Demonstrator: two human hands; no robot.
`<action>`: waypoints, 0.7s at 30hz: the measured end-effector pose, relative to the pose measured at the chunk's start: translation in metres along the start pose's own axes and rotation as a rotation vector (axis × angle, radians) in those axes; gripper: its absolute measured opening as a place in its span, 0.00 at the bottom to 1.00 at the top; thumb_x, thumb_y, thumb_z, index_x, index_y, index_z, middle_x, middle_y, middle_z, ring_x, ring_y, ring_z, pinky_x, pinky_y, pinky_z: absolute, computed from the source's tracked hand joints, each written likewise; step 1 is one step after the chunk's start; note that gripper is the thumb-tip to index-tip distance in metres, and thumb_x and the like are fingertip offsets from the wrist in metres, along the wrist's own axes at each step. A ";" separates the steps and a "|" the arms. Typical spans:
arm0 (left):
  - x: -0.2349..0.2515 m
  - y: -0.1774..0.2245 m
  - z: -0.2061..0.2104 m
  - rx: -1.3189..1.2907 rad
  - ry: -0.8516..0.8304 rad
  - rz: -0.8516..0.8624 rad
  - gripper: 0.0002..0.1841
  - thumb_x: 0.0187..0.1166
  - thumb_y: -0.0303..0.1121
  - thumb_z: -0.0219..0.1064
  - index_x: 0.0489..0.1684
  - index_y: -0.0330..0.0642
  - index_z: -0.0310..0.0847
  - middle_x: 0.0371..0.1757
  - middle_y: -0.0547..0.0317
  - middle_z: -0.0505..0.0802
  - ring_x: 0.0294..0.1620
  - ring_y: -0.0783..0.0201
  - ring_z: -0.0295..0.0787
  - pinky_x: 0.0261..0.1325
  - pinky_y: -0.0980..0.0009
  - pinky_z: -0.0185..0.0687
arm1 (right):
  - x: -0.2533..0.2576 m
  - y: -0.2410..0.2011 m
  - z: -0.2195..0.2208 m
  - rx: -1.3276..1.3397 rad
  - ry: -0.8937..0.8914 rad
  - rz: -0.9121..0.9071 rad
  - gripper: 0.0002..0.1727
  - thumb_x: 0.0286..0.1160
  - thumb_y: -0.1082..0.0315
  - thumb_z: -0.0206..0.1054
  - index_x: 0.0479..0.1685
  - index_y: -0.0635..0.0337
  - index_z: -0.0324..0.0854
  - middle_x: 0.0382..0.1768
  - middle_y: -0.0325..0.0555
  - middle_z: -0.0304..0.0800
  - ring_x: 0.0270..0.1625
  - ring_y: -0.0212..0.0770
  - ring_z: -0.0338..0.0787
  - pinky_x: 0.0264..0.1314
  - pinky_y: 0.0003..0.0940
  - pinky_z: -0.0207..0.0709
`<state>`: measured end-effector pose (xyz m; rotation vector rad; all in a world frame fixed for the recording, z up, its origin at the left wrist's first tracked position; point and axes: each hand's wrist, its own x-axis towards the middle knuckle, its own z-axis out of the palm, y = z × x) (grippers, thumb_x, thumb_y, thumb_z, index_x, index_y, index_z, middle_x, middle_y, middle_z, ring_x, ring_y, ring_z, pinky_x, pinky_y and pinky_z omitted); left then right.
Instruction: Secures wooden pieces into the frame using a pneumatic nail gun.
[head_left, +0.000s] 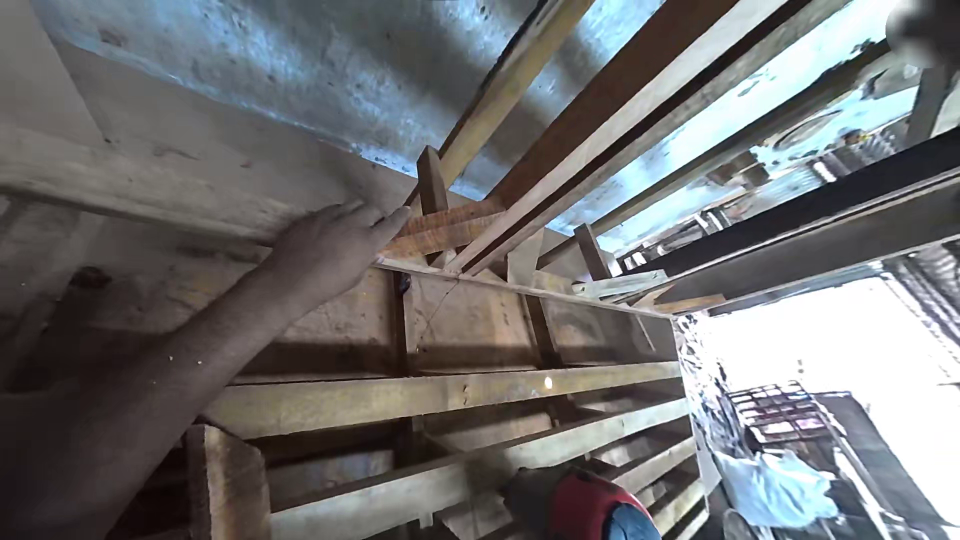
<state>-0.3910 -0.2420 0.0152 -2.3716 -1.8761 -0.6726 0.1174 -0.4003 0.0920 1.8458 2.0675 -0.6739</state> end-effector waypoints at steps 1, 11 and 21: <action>0.000 -0.001 0.002 0.007 0.008 0.009 0.34 0.83 0.34 0.69 0.91 0.50 0.62 0.63 0.42 0.87 0.67 0.40 0.84 0.69 0.45 0.81 | 0.000 -0.001 -0.001 -0.001 -0.001 0.001 0.39 0.55 0.51 0.82 0.67 0.68 0.81 0.62 0.62 0.89 0.69 0.56 0.86 0.75 0.58 0.74; 0.004 -0.022 0.027 -0.141 0.134 0.120 0.35 0.80 0.32 0.70 0.90 0.54 0.63 0.63 0.44 0.87 0.70 0.42 0.82 0.73 0.48 0.79 | 0.006 -0.060 -0.032 -0.076 -0.253 -0.080 0.22 0.69 0.66 0.77 0.59 0.71 0.84 0.51 0.59 0.91 0.56 0.46 0.90 0.70 0.45 0.79; -0.006 -0.014 -0.003 -0.181 -0.052 0.097 0.36 0.82 0.27 0.67 0.93 0.50 0.58 0.73 0.42 0.83 0.79 0.40 0.75 0.78 0.47 0.72 | -0.041 -0.231 -0.195 0.065 0.009 -0.145 0.11 0.66 0.64 0.76 0.48 0.48 0.88 0.37 0.30 0.91 0.35 0.27 0.88 0.41 0.28 0.86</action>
